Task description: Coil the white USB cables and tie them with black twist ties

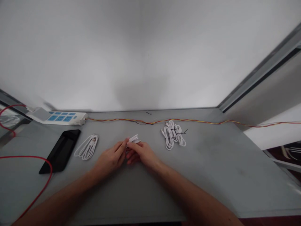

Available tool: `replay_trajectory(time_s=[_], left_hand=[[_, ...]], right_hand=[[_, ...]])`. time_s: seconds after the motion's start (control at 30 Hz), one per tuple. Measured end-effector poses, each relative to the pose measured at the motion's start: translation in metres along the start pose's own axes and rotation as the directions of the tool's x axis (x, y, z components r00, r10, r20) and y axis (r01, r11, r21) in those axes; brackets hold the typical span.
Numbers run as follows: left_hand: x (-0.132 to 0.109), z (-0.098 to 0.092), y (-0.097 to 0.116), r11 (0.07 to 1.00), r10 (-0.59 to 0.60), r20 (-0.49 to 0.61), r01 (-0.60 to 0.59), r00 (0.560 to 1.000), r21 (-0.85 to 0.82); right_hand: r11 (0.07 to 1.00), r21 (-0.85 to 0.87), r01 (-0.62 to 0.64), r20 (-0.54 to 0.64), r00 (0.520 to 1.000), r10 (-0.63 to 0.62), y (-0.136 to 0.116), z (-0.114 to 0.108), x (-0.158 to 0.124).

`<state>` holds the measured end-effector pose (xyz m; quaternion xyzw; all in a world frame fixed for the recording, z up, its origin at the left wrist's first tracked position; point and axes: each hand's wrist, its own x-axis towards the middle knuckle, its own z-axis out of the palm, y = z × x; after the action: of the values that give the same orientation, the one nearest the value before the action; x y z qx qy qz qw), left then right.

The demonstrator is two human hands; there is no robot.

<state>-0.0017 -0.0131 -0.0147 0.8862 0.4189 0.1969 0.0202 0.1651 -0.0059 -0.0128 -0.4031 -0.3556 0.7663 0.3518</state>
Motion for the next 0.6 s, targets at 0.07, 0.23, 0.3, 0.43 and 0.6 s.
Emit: replay_trajectory(time_s=[0.07,0.23,0.3,0.43,0.6], left_hand=[[0.0002,-0.0002,0.0001,1.0,-0.014,0.036,0.014,0.999,-0.009],[-0.0004,0.0008,0.0008,1.0,-0.017,0.062,0.017,0.998,-0.006],[-0.0006,0.0004,0.0,0.999,-0.025,0.059,0.028,0.998,-0.042],[-0.0005,-0.0027,-0.0018,0.994,-0.046,0.069,0.052,0.997,-0.093],[-0.0002,-0.0061,-0.0015,0.979,-0.025,0.044,0.034,0.999,-0.202]], right_hand=[[0.999,-0.04,0.0,-0.006,1.0,0.0,-0.0007,0.0005,-0.0001],[0.994,-0.106,0.014,0.009,1.0,-0.013,-0.0021,-0.0003,0.0006],[0.993,-0.117,0.027,0.04,0.999,-0.022,-0.0024,-0.0015,0.001],[0.992,-0.124,0.038,0.071,0.997,-0.029,-0.0025,-0.004,0.0012],[0.993,-0.11,0.05,0.076,0.996,-0.041,-0.0014,-0.0052,0.0017]])
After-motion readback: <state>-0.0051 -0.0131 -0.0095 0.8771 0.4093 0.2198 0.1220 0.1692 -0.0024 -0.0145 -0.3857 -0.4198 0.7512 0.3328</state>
